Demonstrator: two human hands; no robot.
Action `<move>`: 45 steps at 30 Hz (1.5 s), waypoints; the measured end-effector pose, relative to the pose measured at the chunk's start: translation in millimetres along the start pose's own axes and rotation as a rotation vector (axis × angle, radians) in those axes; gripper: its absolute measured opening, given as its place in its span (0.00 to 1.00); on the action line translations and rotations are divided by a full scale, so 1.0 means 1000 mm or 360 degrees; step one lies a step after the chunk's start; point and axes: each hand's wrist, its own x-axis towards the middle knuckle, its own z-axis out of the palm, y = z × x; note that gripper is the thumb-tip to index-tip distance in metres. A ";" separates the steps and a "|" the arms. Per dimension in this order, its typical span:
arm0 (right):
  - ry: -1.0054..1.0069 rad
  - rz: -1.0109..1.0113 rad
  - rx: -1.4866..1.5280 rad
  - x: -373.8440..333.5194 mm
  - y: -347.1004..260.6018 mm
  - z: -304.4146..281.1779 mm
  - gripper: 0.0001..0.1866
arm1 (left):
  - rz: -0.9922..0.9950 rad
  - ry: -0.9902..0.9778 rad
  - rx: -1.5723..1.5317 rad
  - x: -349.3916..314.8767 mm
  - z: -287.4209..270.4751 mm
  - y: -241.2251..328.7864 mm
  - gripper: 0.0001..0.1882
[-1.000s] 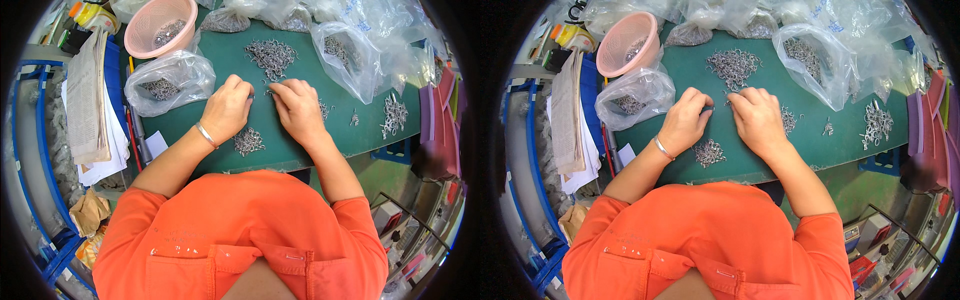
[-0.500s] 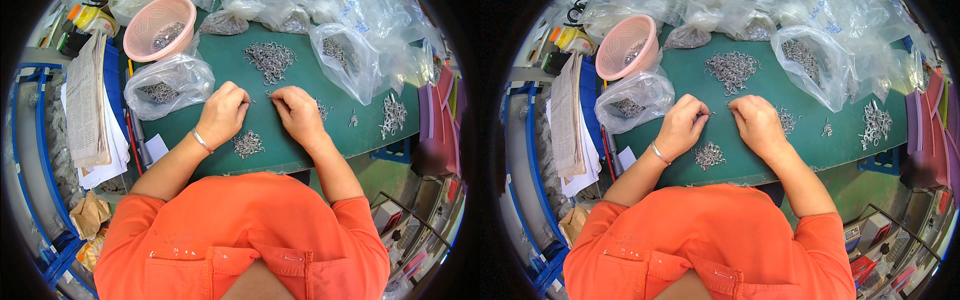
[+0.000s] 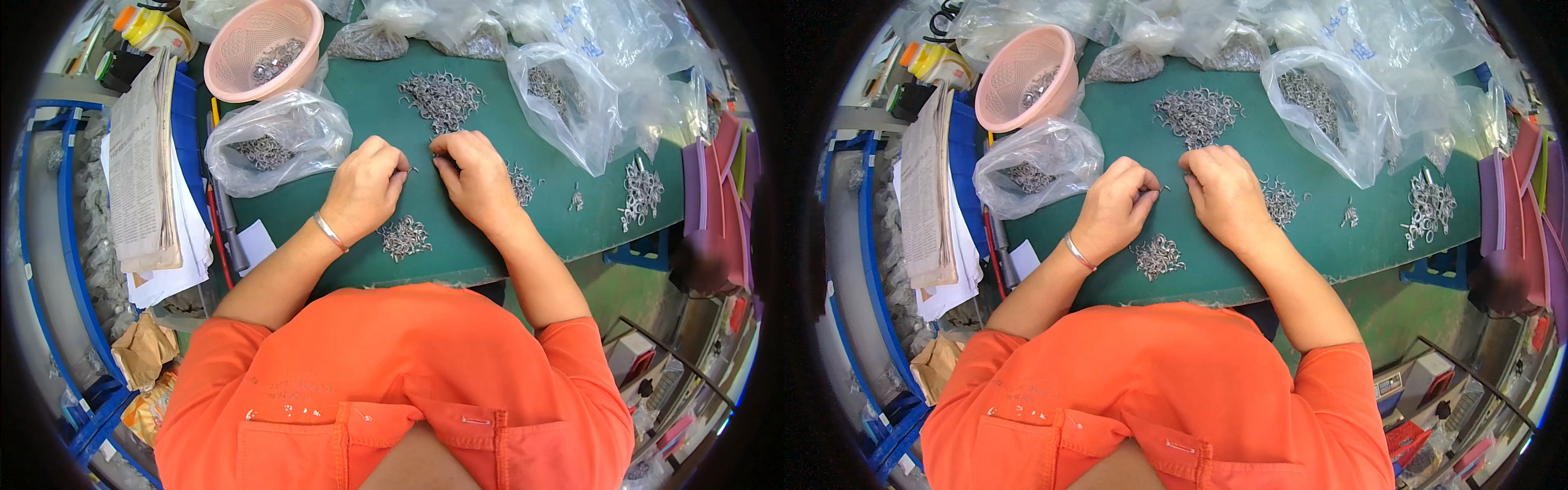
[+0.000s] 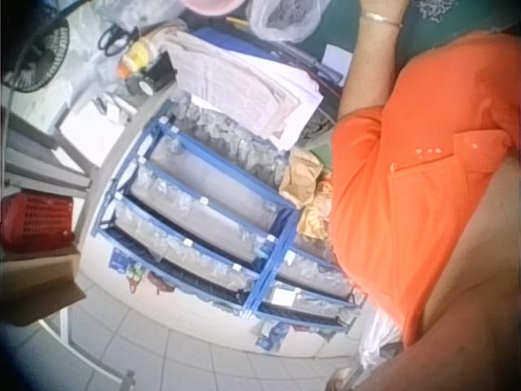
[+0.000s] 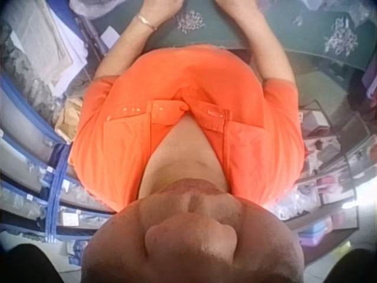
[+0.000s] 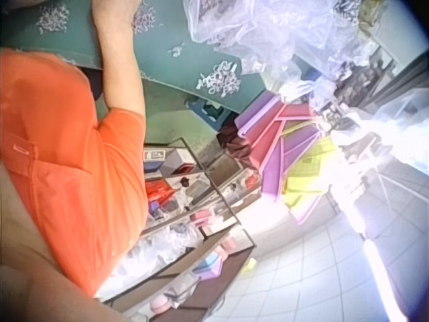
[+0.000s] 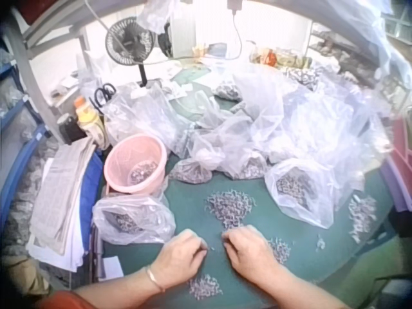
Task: The person sorts small metal components on a green work surface by hand, moving them into piles and plastic bags.
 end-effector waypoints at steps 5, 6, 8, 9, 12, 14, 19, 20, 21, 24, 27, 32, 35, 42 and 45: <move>-0.0009 0.0208 0.0248 0.002 -0.010 -0.005 0.13 | -0.0006 0.0015 0.0002 -0.001 0.001 -0.002 0.06; -0.0040 0.0239 0.0276 0.002 -0.011 -0.009 0.13 | -0.0002 0.0017 -0.0001 -0.001 0.001 -0.001 0.06; -0.0103 0.0310 0.0325 0.001 -0.011 -0.018 0.13 | 0.0014 0.0020 0.0002 -0.001 0.001 -0.001 0.06; -0.0103 0.0348 0.0371 0.001 -0.008 -0.021 0.13 | 0.0028 0.0022 0.0012 0.000 0.001 -0.001 0.06; -0.0125 0.0478 0.0440 -0.004 -0.001 -0.035 0.11 | -0.0001 0.0018 -0.0020 -0.001 0.002 -0.002 0.06; -0.0133 0.0447 0.0354 -0.006 0.004 -0.046 0.09 | -0.0008 0.0004 -0.0033 -0.002 0.001 -0.002 0.06; -0.0304 0.0238 -0.0238 -0.013 0.015 -0.068 0.09 | 0.0063 0.0018 -0.0013 -0.001 -0.001 -0.006 0.06; -0.0293 0.0221 -0.0190 -0.011 0.011 -0.065 0.09 | -0.0023 -0.0021 -0.0074 -0.001 -0.002 -0.006 0.07; -0.0282 0.0202 -0.0142 -0.009 0.006 -0.061 0.09 | -0.0112 -0.0058 -0.0133 0.001 -0.004 -0.006 0.08; -0.0299 0.0194 0.0142 -0.006 -0.009 -0.035 0.15 | -0.0111 -0.0119 -0.0086 0.003 -0.008 -0.003 0.12; -0.0240 0.0066 0.0144 -0.010 -0.010 -0.009 0.12 | 0.0072 -0.0056 0.0069 0.001 -0.005 0.010 0.12; -0.0372 -0.0132 0.0286 -0.025 -0.023 0.005 0.08 | 0.0218 -0.0194 0.0016 -0.015 -0.008 0.001 0.08; -0.0456 -0.0192 0.0513 -0.022 -0.026 -0.006 0.09 | 0.0052 -0.0575 -0.0250 -0.017 -0.026 0.009 0.07; -0.0189 -0.0153 0.0033 0.004 0.004 -0.010 0.17 | -0.0093 -0.0447 -0.0344 -0.015 -0.022 0.009 0.06; -0.0125 -0.0059 0.0042 0.006 0.001 -0.017 0.18 | -0.0208 -0.0471 -0.0375 -0.015 -0.022 0.007 0.05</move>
